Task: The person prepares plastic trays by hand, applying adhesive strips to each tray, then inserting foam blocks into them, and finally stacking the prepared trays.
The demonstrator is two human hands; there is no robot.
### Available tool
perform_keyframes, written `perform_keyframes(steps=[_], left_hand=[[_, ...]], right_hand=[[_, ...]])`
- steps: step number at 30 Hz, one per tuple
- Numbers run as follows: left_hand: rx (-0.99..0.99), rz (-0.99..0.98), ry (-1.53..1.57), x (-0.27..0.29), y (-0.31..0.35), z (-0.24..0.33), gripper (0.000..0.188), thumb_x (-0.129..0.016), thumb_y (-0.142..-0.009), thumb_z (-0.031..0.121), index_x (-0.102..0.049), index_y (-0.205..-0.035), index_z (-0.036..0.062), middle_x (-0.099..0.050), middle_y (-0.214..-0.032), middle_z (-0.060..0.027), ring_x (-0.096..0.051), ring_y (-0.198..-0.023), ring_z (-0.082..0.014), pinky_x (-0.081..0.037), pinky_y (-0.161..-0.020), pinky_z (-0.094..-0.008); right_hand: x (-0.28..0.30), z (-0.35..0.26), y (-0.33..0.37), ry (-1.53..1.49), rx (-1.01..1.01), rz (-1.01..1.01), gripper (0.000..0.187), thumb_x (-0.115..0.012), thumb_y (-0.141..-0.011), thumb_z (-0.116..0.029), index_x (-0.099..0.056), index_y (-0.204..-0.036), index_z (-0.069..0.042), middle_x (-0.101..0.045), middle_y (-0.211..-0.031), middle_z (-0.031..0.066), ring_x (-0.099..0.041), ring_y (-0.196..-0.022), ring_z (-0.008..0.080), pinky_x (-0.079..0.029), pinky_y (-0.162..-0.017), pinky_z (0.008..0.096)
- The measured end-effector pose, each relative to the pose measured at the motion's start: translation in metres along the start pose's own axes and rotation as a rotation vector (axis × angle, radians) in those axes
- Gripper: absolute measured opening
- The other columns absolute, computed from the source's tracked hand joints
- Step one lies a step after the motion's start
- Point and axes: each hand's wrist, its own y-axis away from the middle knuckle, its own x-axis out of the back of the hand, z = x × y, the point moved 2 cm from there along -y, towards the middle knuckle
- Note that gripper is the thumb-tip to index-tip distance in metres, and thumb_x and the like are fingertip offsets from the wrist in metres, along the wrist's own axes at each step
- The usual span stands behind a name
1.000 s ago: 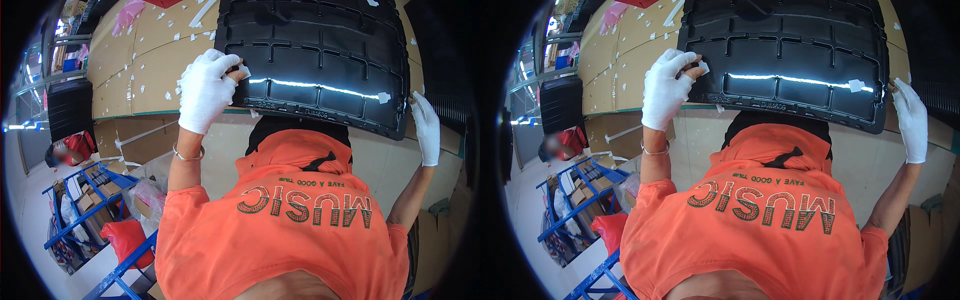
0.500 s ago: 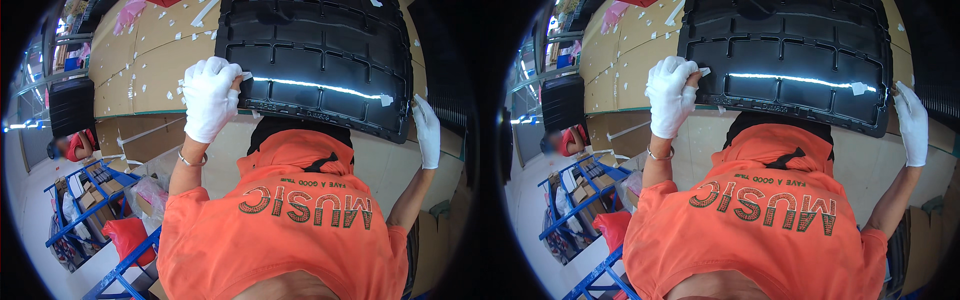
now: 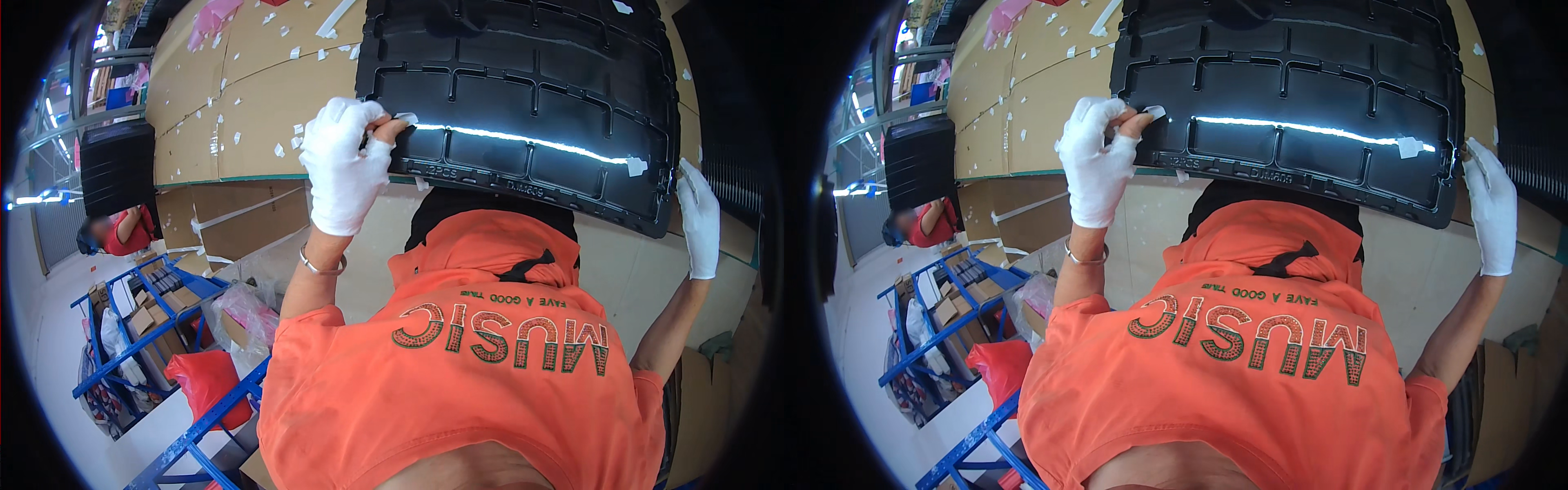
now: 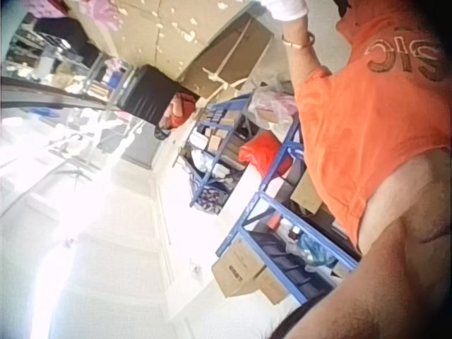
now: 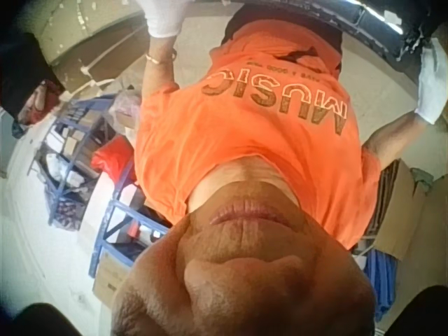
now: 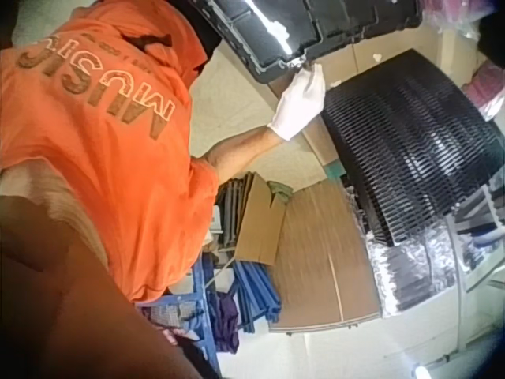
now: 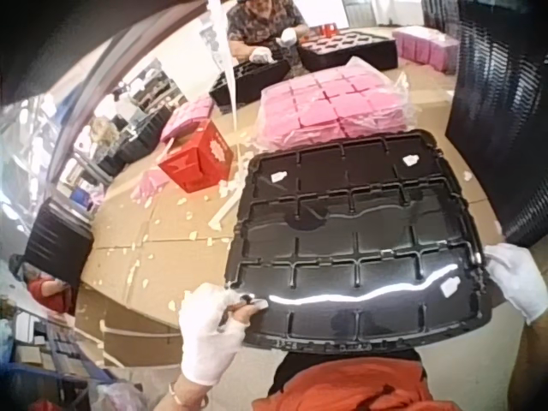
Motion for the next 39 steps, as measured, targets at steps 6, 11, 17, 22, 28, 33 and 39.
perform_keyframes(steps=[6, 11, 17, 22, 28, 33, 39], left_hand=[[-0.041, -0.079, -0.057, -0.006, -0.02, 0.001, 0.018, -0.081, -0.073, 0.004, -0.068, -0.085, 0.0025, -0.062, -0.077, -0.0068, -0.059, -0.065, -0.0189, -0.045, -0.059, -0.0314], [-0.054, -0.151, -0.116, -0.007, -0.025, 0.001, 0.011, -0.077, -0.075, 0.007, -0.069, -0.082, 0.0037, -0.062, -0.076, -0.0072, -0.06, -0.067, -0.0216, -0.046, -0.061, -0.0323], [-0.012, -0.202, -0.164, -0.008, -0.028, 0.0, 0.01, -0.076, -0.075, 0.014, -0.069, -0.081, 0.0101, -0.062, -0.081, -0.0048, -0.061, -0.08, -0.0255, -0.045, -0.071, -0.0384], [0.183, -0.014, -0.047, -0.002, -0.027, -0.015, 0.012, -0.076, -0.075, 0.012, -0.07, -0.085, 0.0112, -0.062, -0.08, -0.0061, -0.061, -0.079, -0.0253, -0.046, -0.07, -0.0376], [-0.106, -0.077, -0.167, 0.01, -0.017, 0.005, 0.017, -0.076, -0.077, 0.02, -0.071, -0.09, 0.011, -0.061, -0.082, -0.0045, -0.06, -0.083, -0.0257, -0.044, -0.074, -0.0386], [-0.109, -0.16, -0.074, -0.002, -0.022, -0.006, 0.015, -0.075, -0.076, 0.021, -0.072, -0.088, 0.0134, -0.061, -0.082, -0.0031, -0.061, -0.083, -0.0244, -0.044, -0.075, -0.0383], [-0.277, -0.084, -0.111, -0.001, -0.017, -0.007, 0.014, -0.074, -0.075, 0.011, -0.066, -0.086, 0.0072, -0.06, -0.083, -0.0064, -0.06, -0.08, -0.0271, -0.043, -0.073, -0.0389]], right_hand=[[0.003, -0.002, 0.005, 0.016, -0.008, -0.013, 0.038, -0.048, -0.1, -0.019, -0.058, -0.13, 0.002, -0.064, -0.123, 0.0171, -0.063, -0.11, 0.0253, -0.045, -0.098, 0.0309], [0.0, 0.003, 0.006, -0.042, -0.026, -0.019, 0.038, -0.049, -0.1, -0.019, -0.059, -0.13, 0.002, -0.064, -0.123, 0.0173, -0.063, -0.11, 0.0247, -0.045, -0.098, 0.0309], [0.004, -0.002, 0.006, -0.033, -0.001, -0.011, 0.037, -0.049, -0.1, -0.017, -0.058, -0.131, 0.002, -0.065, -0.122, 0.0166, -0.063, -0.108, 0.0235, -0.046, -0.097, 0.0304], [0.016, -0.009, 0.01, -0.079, -0.079, 0.026, 0.036, -0.05, -0.1, -0.016, -0.059, -0.129, 0.002, -0.065, -0.123, 0.014, -0.063, -0.108, 0.0196, -0.046, -0.096, 0.0289], [0.051, -0.043, 0.012, -0.189, 0.035, 0.187, 0.031, -0.052, -0.102, -0.013, -0.06, -0.129, -0.001, -0.065, -0.121, 0.0076, -0.06, -0.108, 0.0147, -0.046, -0.096, 0.0261], [0.042, -0.1, 0.003, -0.161, 0.266, 0.112, 0.025, -0.053, -0.099, -0.003, -0.06, -0.122, 0.005, -0.065, -0.112, 0.0073, -0.06, -0.1, 0.014, -0.044, -0.092, 0.0243], [0.034, -0.13, 0.009, -0.149, 0.264, 0.047, 0.024, -0.053, -0.098, -0.001, -0.061, -0.12, 0.005, -0.062, -0.098, 0.0061, -0.054, -0.082, 0.0106, -0.043, -0.076, 0.0218]])
